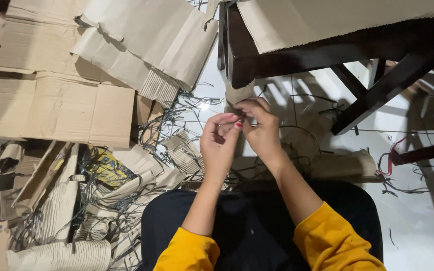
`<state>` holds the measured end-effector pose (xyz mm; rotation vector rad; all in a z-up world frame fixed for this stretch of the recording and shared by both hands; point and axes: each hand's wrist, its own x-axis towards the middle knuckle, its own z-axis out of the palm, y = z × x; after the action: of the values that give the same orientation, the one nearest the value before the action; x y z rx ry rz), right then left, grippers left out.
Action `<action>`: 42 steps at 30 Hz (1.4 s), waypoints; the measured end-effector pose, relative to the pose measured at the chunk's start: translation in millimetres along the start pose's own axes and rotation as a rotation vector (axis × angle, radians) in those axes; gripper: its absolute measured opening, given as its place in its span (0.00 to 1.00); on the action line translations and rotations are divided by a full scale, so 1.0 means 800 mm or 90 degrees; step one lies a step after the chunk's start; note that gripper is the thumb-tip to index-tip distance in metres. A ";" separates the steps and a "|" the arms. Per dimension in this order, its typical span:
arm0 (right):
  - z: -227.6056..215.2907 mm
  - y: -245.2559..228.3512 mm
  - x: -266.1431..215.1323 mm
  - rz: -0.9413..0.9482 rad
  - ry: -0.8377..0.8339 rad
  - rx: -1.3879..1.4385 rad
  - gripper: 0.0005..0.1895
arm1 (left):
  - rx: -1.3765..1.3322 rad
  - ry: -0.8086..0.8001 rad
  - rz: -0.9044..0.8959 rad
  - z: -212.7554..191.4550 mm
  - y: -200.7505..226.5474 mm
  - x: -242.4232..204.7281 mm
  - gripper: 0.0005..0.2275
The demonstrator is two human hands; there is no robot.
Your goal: Wrapping and tying black strings around rolled-up pieces of cardboard.
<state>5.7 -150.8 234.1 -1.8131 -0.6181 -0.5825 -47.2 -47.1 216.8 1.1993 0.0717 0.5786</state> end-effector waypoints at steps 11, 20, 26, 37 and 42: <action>0.004 0.025 -0.005 -0.070 0.034 0.118 0.04 | 0.272 -0.086 0.309 -0.001 0.025 0.034 0.12; -0.017 -0.005 0.010 -0.073 0.083 0.066 0.08 | 0.410 -0.144 0.440 -0.003 -0.008 0.072 0.06; -0.030 0.008 -0.017 -0.026 0.077 0.031 0.15 | 0.387 -0.091 0.454 0.000 -0.026 0.067 0.03; -0.013 -0.057 -0.004 -0.134 -0.033 0.008 0.05 | 0.350 -0.185 0.511 -0.005 -0.027 0.076 0.06; -0.006 -0.071 0.014 -0.165 -0.014 0.039 0.06 | 0.312 -0.238 0.481 -0.024 -0.070 0.089 0.02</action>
<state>-24.0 -137.9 282.6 -1.6954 -0.8844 -0.7092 28.5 -11.5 177.0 1.8030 -0.6129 1.0157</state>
